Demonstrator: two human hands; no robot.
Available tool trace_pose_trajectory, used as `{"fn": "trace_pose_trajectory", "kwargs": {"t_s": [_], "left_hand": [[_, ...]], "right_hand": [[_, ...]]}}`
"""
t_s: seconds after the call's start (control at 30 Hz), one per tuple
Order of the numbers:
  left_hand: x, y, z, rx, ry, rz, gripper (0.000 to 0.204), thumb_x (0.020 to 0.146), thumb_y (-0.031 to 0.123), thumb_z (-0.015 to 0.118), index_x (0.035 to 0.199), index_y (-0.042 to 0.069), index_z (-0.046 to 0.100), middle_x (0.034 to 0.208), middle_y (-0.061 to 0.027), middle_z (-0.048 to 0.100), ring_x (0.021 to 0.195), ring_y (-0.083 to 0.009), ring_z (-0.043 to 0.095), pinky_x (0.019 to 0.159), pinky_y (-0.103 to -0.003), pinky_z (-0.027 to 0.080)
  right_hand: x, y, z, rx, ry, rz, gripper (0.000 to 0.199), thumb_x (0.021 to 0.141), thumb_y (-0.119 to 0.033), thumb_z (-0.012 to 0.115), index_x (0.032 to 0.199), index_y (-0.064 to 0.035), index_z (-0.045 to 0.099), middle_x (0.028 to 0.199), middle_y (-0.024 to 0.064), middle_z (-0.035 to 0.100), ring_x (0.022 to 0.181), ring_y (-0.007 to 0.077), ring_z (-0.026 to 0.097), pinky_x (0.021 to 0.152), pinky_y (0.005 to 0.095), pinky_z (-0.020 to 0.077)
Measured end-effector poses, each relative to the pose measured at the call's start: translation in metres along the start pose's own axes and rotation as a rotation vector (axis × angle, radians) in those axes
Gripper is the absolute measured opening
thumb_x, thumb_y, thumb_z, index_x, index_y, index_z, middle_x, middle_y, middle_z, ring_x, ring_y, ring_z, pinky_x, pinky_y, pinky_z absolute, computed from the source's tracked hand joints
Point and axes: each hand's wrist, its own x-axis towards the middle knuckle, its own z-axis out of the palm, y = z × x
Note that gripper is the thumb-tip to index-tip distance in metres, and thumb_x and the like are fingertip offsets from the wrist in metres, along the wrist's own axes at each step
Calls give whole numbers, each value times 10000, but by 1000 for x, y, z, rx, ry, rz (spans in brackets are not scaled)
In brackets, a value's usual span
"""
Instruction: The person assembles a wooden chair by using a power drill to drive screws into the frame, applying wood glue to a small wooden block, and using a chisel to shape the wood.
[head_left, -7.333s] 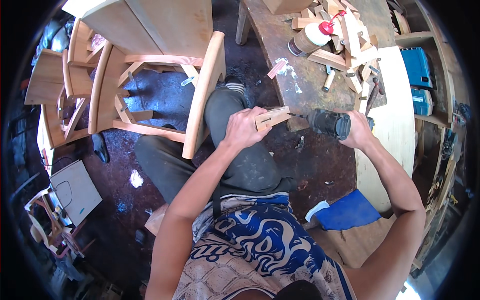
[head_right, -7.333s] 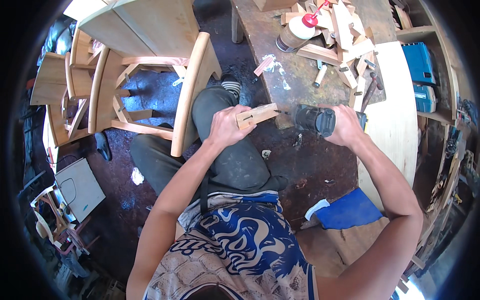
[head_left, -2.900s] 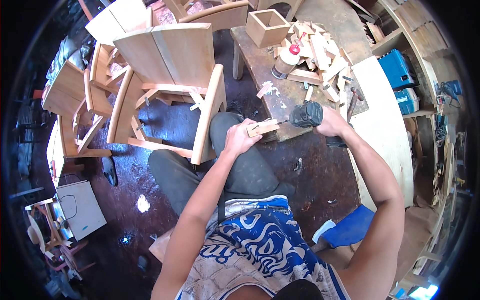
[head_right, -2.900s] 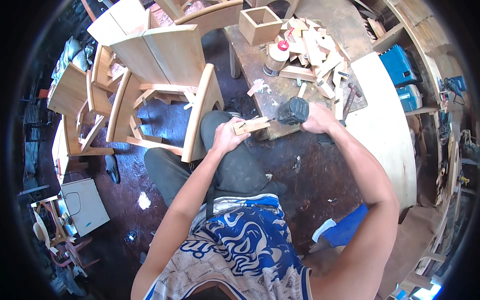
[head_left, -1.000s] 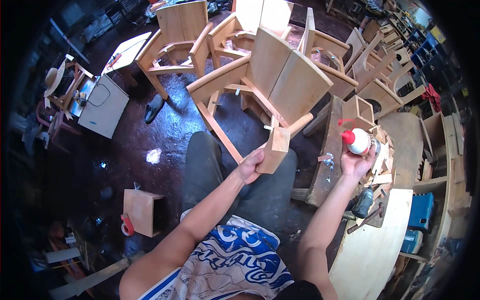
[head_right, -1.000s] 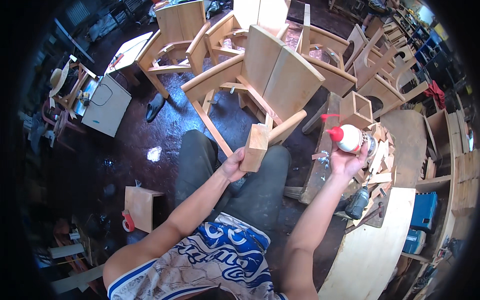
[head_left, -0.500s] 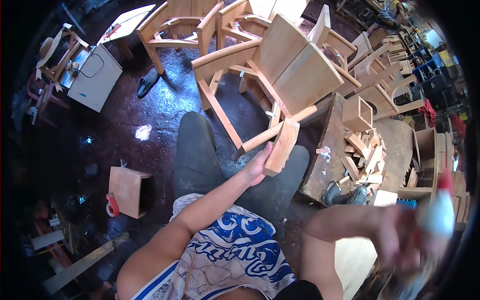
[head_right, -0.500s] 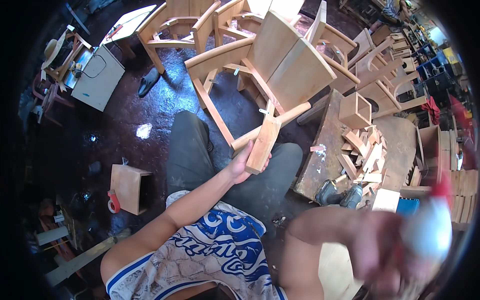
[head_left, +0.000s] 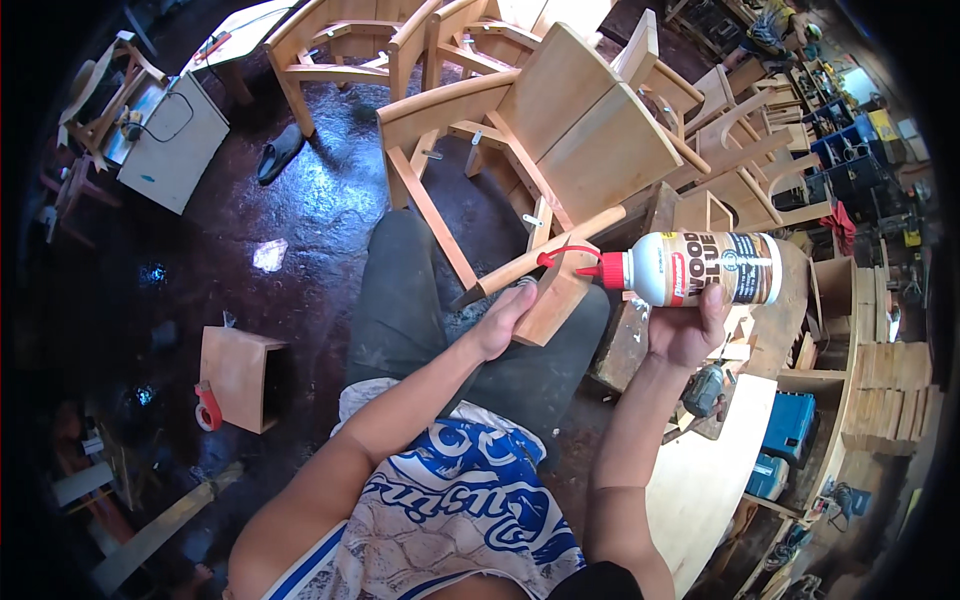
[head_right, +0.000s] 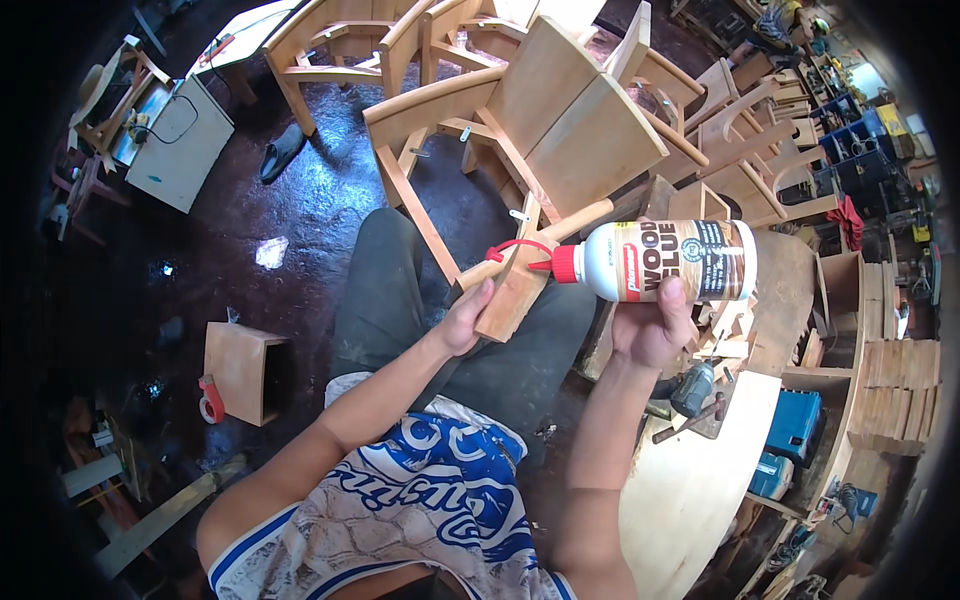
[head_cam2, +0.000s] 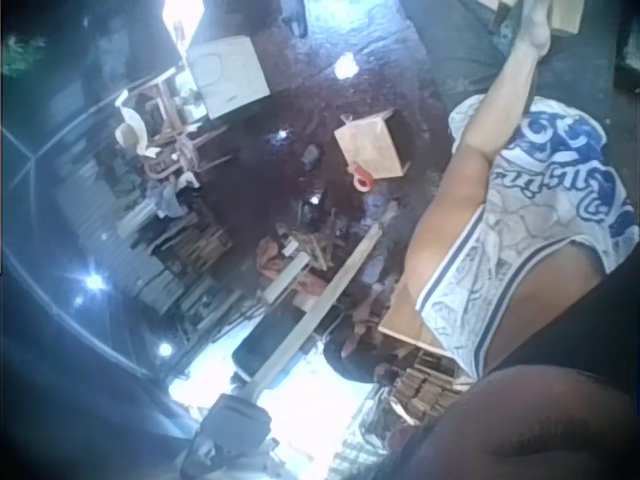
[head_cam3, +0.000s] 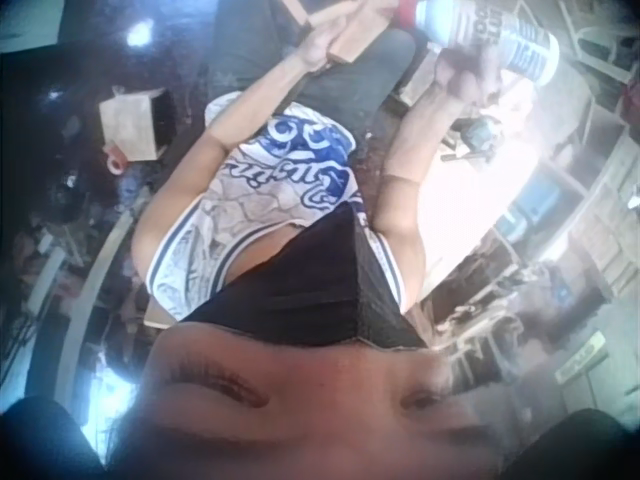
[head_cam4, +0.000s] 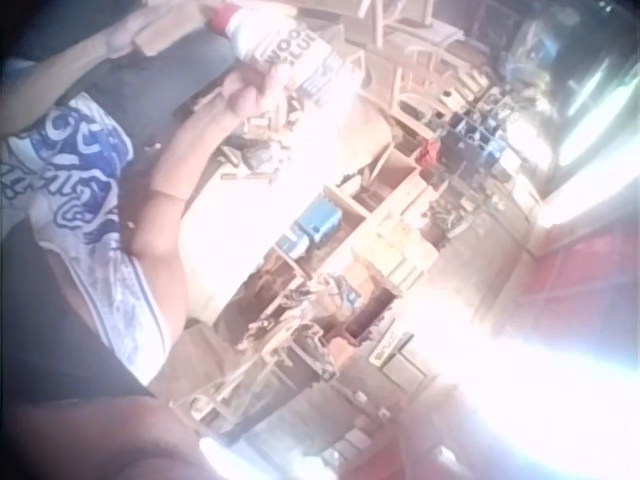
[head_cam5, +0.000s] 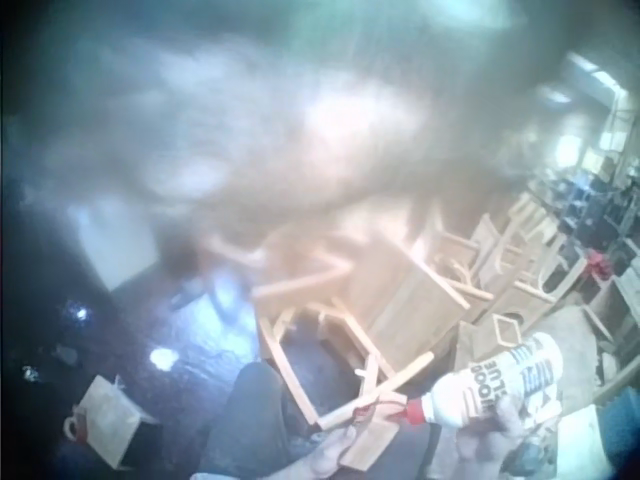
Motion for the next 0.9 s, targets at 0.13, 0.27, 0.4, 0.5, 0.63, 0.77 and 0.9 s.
{"fn": "trace_pose_trajectory", "kwargs": {"t_s": [0.13,0.27,0.4,0.5,0.63,0.77,0.9], "left_hand": [[-1,4,5,21,-22,33,679,1065,577,376,1449,24,460,1182,-121,669,1015,-167,687,851,-306,564],[-5,3,8,-22,-64,14,677,1060,588,379,1417,26,500,1147,-121,684,996,-169,695,826,-304,567],[-6,-2,6,-52,-82,-13,691,1053,609,372,1403,29,511,1122,-124,687,953,-167,700,792,-305,569],[-6,-7,4,-132,-80,-61,705,1044,628,371,1385,30,524,1090,-122,692,911,-162,696,761,-305,566],[-4,-6,8,-110,-117,-65,709,1039,638,376,1363,29,540,1065,-117,694,867,-159,688,737,-300,558],[-4,-8,10,-111,-116,-79,710,1034,643,385,1350,27,548,1057,-116,693,852,-161,685,726,-301,557],[-2,-10,10,-116,-119,-99,715,1031,647,390,1350,26,549,1060,-118,692,854,-161,684,719,-303,557]], "right_hand": [[1,5,-2,50,21,20,634,974,-277,609,1489,24,393,1424,271,541,1335,387,529,1169,549,369],[3,6,-3,85,12,17,657,969,-290,616,1497,22,382,1438,292,518,1340,405,518,1160,573,377],[6,4,-12,59,-7,-8,702,948,-327,650,1502,9,381,1438,290,514,1339,418,514,1151,580,387],[7,-2,-10,40,-41,-15,719,938,-339,663,1504,4,383,1434,287,517,1338,423,512,1149,577,390],[7,-7,-18,65,-75,-13,675,958,-314,638,1490,22,396,1435,275,521,1336,402,519,1144,559,400],[7,-8,-28,93,-97,-36,591,981,-253,613,1465,34,431,1412,243,554,1316,359,547,1130,539,418],[8,-6,-37,105,-54,-80,533,980,-216,619,1433,26,477,1371,204,601,1278,331,583,1117,528,434]]}}
